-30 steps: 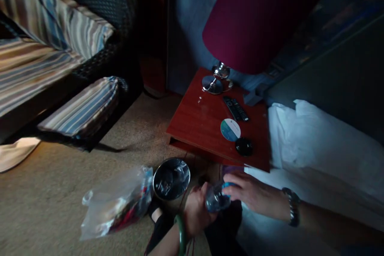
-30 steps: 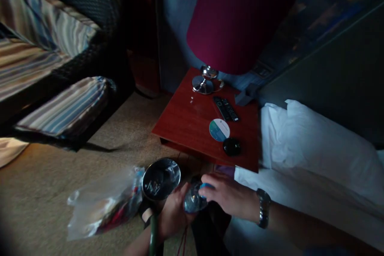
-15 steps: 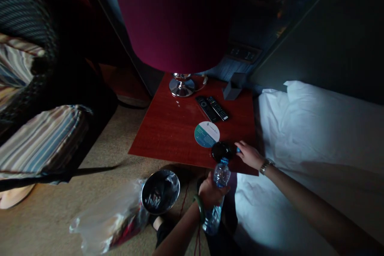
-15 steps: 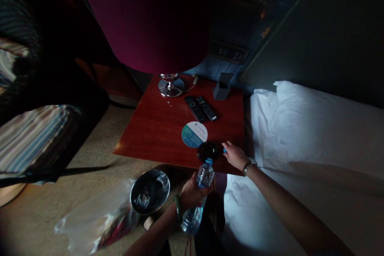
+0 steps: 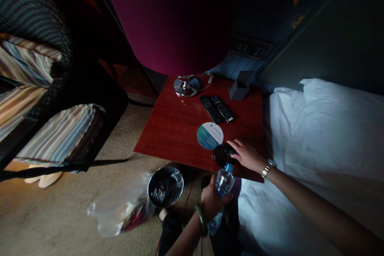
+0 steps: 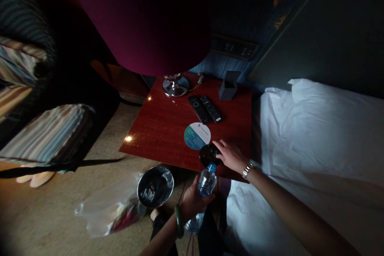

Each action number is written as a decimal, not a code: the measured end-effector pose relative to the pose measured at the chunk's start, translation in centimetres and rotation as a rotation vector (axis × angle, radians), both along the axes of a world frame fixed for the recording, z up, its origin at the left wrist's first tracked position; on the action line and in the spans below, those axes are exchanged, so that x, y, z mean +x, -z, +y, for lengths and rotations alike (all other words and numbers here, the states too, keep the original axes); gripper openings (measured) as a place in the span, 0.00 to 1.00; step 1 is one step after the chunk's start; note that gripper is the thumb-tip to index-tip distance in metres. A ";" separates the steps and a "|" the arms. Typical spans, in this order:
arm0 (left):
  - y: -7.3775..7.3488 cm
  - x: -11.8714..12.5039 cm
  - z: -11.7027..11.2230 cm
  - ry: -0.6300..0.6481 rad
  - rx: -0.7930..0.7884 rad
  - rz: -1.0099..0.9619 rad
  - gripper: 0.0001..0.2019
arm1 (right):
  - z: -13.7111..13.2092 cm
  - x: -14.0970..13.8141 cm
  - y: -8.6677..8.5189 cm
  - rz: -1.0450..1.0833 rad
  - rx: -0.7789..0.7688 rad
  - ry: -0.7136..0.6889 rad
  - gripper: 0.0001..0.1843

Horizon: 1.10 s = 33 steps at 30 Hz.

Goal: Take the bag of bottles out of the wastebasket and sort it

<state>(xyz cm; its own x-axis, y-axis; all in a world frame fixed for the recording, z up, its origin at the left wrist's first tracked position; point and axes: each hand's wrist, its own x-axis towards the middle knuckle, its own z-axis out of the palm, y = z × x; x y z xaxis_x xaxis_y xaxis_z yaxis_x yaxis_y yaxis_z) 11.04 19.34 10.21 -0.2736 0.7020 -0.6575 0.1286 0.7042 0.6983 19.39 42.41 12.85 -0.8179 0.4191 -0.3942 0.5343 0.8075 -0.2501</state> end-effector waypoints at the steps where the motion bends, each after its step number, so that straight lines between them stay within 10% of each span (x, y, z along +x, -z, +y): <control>1: 0.0 0.0 0.0 -0.018 0.030 0.002 0.32 | 0.0 -0.7 0.2 -0.013 0.007 -0.035 0.31; 6: -1.4 -0.7 -0.2 -0.088 0.216 0.075 0.27 | 0.5 -4.3 1.2 -0.128 0.112 -0.164 0.11; 17: -6.0 -7.0 -3.6 -0.448 0.532 0.232 0.23 | -1.9 -5.6 1.7 0.029 0.183 -0.288 0.13; 33: -4.9 -7.9 -8.0 -0.591 0.381 0.160 0.31 | -2.5 -5.6 6.4 0.395 -0.225 0.176 0.19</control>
